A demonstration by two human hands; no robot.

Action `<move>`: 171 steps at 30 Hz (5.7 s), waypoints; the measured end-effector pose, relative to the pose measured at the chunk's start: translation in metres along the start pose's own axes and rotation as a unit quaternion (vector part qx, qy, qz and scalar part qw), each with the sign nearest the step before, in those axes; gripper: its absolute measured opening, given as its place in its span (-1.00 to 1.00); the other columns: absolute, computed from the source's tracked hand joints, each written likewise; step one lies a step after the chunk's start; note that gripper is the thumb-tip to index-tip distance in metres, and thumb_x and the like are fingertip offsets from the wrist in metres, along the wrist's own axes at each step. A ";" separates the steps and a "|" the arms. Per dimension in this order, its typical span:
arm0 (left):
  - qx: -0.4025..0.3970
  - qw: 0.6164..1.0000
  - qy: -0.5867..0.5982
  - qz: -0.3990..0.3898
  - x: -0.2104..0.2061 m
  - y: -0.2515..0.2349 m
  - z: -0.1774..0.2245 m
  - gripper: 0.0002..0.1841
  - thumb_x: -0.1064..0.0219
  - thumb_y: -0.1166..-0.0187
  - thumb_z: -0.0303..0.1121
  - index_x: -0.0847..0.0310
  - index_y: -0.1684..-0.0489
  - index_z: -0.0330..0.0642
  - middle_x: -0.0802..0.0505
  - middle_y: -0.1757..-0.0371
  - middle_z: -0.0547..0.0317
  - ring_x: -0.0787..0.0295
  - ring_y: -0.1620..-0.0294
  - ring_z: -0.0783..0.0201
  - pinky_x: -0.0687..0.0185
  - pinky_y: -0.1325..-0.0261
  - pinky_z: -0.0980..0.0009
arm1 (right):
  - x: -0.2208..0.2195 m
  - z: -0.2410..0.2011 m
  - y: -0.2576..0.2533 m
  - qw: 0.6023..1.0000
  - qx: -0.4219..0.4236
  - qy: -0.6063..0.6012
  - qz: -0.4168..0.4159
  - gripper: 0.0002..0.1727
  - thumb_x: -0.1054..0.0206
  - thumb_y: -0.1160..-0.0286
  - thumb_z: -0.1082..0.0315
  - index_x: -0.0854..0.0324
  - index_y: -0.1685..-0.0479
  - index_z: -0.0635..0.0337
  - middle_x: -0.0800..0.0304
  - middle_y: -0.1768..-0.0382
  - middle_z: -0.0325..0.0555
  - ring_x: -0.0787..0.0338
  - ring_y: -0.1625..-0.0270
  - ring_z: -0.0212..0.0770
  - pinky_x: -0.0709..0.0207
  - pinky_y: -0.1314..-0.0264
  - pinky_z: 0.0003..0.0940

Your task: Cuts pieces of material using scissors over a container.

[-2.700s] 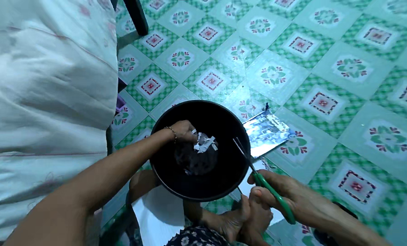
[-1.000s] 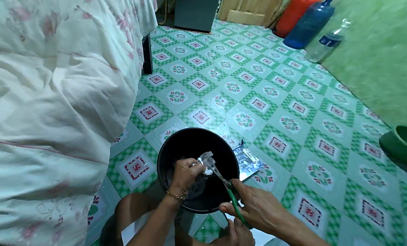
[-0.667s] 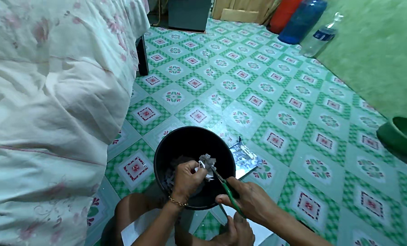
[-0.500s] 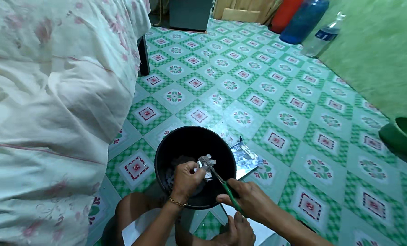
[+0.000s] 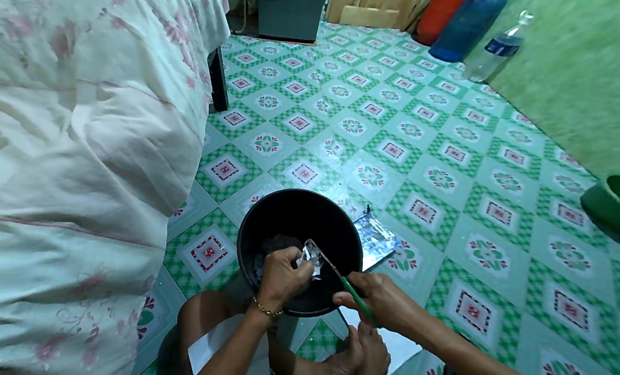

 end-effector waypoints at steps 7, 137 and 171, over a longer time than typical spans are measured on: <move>0.034 0.995 0.093 0.022 0.017 -0.010 -0.007 -0.87 -0.36 -0.48 -0.51 -0.67 0.48 -0.34 -0.60 0.59 0.37 -0.45 0.56 0.63 -0.41 0.38 0.62 | 0.001 0.007 0.003 0.997 -0.027 0.021 -0.068 -0.27 -0.10 -0.67 -0.31 -0.54 -0.18 0.30 -0.76 0.23 0.05 -0.80 0.16 0.00 -0.59 -0.03 0.03; 0.098 0.946 0.200 -0.237 -0.012 -0.012 -0.010 -0.72 -0.24 -0.59 -0.60 -0.59 0.61 -0.18 -0.61 0.71 0.49 -0.48 0.67 0.65 -0.44 0.48 0.69 | -0.011 -0.006 0.000 0.996 0.055 0.038 -0.050 -0.29 -0.27 -0.56 -0.28 -0.61 0.08 0.36 -0.62 0.46 0.00 -0.65 0.39 -0.08 -0.49 0.24 -0.08; 0.227 0.894 0.383 0.042 0.009 -0.015 -0.021 -0.89 -0.18 -0.75 -0.52 -0.57 0.11 -0.40 -0.76 0.46 0.15 -0.74 0.52 0.38 -0.73 0.32 0.50 | -0.003 -0.008 0.015 0.989 -0.040 0.105 -0.095 -0.18 -0.20 -0.58 -0.34 -0.44 -0.42 0.30 -0.73 0.12 0.25 -0.75 0.03 0.22 -0.53 -0.06 0.22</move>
Point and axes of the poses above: each hand's wrist, its own y-axis away from the middle knuckle, its own x-axis out of the back of the hand, z = x × y, the point moved 7 cm from there along -y, towards the middle knuckle
